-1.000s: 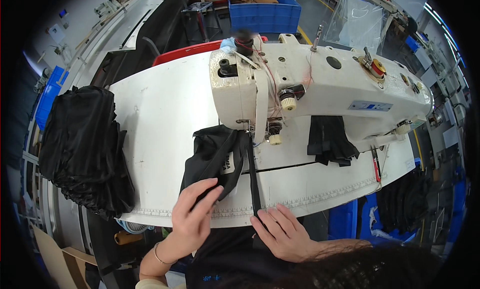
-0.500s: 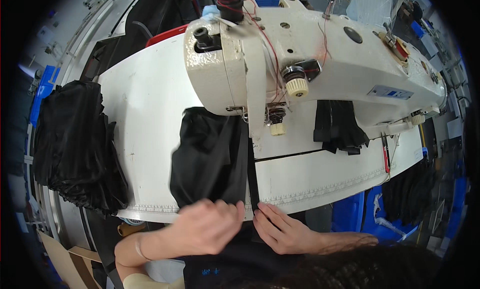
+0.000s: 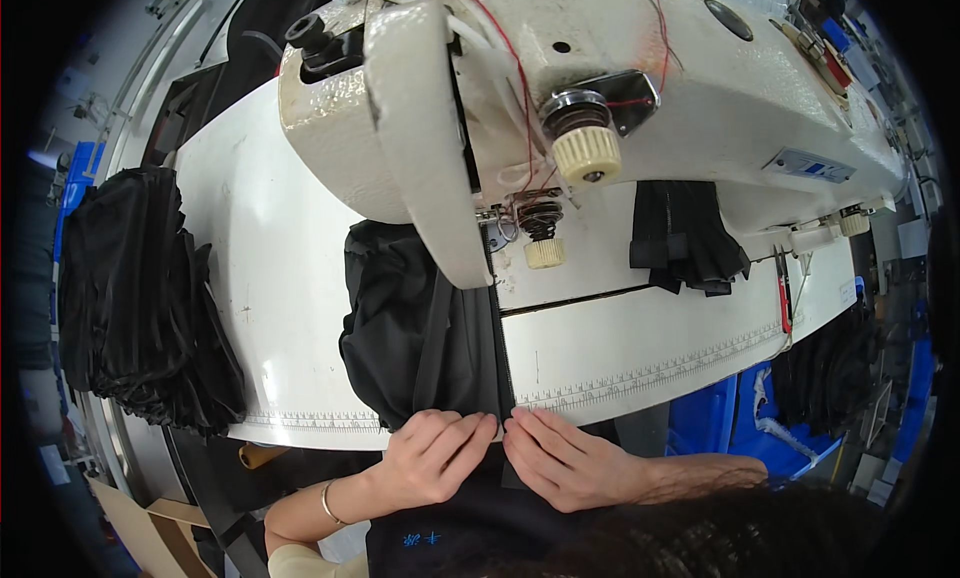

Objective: The worker is using an industrial sewing machine to sew black fabric bags, including attaching straps and labels.

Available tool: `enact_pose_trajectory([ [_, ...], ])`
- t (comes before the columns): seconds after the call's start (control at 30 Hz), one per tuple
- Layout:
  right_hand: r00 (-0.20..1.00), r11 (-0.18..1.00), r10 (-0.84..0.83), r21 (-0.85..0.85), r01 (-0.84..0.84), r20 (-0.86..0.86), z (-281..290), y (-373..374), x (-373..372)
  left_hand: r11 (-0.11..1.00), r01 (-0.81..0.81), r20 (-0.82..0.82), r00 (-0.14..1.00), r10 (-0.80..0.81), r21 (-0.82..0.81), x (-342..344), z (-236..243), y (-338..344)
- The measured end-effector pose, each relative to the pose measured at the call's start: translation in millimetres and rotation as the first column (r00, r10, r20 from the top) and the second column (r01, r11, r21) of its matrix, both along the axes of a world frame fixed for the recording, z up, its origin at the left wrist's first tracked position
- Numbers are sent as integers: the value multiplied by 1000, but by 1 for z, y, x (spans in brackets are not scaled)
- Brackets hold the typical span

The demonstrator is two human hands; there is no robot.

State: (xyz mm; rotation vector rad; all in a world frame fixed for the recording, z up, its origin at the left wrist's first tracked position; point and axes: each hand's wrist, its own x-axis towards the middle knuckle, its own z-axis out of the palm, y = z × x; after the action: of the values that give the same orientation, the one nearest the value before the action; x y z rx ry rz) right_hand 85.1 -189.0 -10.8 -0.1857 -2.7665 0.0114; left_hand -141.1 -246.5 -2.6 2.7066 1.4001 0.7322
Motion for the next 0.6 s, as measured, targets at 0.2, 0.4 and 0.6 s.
enact_pose_trajectory([
  [0.2, 1000, 1000, 12, 11, -12, 15, 3, 1, 0, 996, -18, -69, 997, 24, 87, 1, 19, 2],
  [0.4, 1000, 999, 24, 41, -24, 16, 3, 2, -1, 997, 59, -178, 983, -50, 45, 9, 13, 6],
  [0.6, 999, 997, 27, 65, -28, 24, 2, 3, 0, 998, 57, -167, 985, -50, 34, 9, 10, 6],
])
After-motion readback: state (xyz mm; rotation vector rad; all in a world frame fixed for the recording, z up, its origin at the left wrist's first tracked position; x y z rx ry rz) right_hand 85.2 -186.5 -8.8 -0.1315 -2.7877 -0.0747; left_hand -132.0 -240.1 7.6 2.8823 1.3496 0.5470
